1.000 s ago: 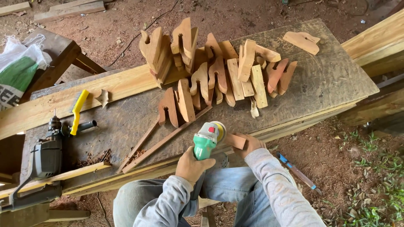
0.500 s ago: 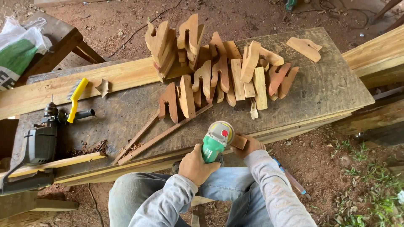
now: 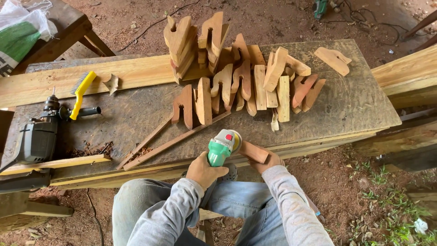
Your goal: Sanding small curved wood pieces using an angle grinder with a sanding disc.
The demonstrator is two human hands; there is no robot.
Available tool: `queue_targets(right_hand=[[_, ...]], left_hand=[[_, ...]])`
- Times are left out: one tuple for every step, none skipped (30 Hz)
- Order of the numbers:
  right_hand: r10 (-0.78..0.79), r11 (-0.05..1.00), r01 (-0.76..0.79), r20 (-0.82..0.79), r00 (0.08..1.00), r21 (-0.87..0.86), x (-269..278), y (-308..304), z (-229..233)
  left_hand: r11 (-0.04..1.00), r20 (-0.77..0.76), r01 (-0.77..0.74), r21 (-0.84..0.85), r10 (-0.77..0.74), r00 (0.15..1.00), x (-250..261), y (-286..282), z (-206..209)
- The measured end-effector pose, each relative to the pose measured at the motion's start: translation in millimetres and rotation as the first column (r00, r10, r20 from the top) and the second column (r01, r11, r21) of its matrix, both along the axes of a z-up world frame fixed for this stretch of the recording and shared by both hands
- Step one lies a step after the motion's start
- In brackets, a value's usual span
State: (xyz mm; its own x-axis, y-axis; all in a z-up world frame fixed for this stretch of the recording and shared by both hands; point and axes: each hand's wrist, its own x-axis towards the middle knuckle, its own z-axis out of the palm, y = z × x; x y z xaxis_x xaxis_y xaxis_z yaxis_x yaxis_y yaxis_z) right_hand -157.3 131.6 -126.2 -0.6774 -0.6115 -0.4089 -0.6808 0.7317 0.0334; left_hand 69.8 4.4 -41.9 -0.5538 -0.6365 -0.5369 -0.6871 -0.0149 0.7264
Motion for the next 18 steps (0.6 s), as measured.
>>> queue_targets(right_hand=[[0.042,0.998,-0.042,0.004,0.999,0.037,-2,-1,3],[0.084,0.994,-0.084,0.010,0.996,0.074,-3,-1,6],[0.087,0.994,-0.087,0.006,0.996,0.073,-4,-4,8],[0.163,0.978,-0.158,-0.025,0.986,0.139,-6,-7,10],[0.230,0.953,-0.216,-0.041,0.972,0.212,-3,-5,9],[0.222,0.954,-0.210,-0.035,0.974,0.215,-8,0,-18],[-0.032,0.997,0.034,0.032,0.999,-0.063,-14,6,-46],[-0.258,0.902,0.297,0.161,0.953,-0.312,-19,11,-73],[-0.254,0.903,0.292,0.156,0.954,-0.314,-21,10,-91],[-0.284,0.878,0.327,0.170,0.944,-0.349,-24,9,-109],[-0.315,0.851,0.365,0.188,0.930,-0.377,-22,12,-128],[-0.314,0.854,0.363,0.187,0.931,-0.373,-30,15,-131],[-0.289,0.864,0.336,0.177,0.941,-0.376,-37,20,-135],[-0.264,0.873,0.309,0.167,0.950,-0.378,-44,25,-139],[-0.263,0.873,0.309,0.168,0.950,-0.378,-42,26,-137],[-0.258,0.860,0.303,0.164,0.952,-0.411,-41,28,-135],[-0.247,0.847,0.294,0.162,0.955,-0.443,-38,28,-133],[-0.242,0.848,0.291,0.165,0.956,-0.442,-32,26,-129]], left_hand=[[1.000,-0.004,-0.013,0.020,0.013,1.000,1,-3,-3],[0.999,-0.009,-0.026,0.041,0.026,1.000,1,-5,-6],[0.999,-0.012,-0.029,0.040,0.029,0.999,1,-5,-2],[0.997,-0.052,-0.053,0.054,0.056,0.997,0,-6,3],[0.995,-0.082,-0.066,0.074,0.072,0.994,2,-3,7],[0.995,-0.077,-0.059,0.079,0.065,0.995,1,-3,6],[0.996,-0.078,-0.041,0.073,0.046,0.996,0,-3,6],[0.997,-0.080,-0.022,0.067,0.028,0.996,-1,-2,5],[0.997,-0.085,-0.025,0.067,0.031,0.996,-3,0,11],[0.996,-0.088,0.015,0.091,-0.007,0.996,-5,2,16],[0.991,-0.087,0.056,0.121,-0.046,0.995,-5,6,21],[0.991,-0.087,0.054,0.125,-0.043,0.995,-7,8,18],[0.991,-0.092,0.073,0.111,-0.063,0.994,-8,10,15],[0.991,-0.097,0.093,0.096,-0.083,0.992,-10,13,12],[0.991,-0.097,0.092,0.096,-0.083,0.992,-10,12,15],[0.991,-0.082,0.106,0.085,-0.099,0.992,-9,12,18],[0.991,-0.064,0.115,0.074,-0.110,0.992,-7,11,21],[0.991,-0.061,0.109,0.074,-0.105,0.993,-7,10,17]])
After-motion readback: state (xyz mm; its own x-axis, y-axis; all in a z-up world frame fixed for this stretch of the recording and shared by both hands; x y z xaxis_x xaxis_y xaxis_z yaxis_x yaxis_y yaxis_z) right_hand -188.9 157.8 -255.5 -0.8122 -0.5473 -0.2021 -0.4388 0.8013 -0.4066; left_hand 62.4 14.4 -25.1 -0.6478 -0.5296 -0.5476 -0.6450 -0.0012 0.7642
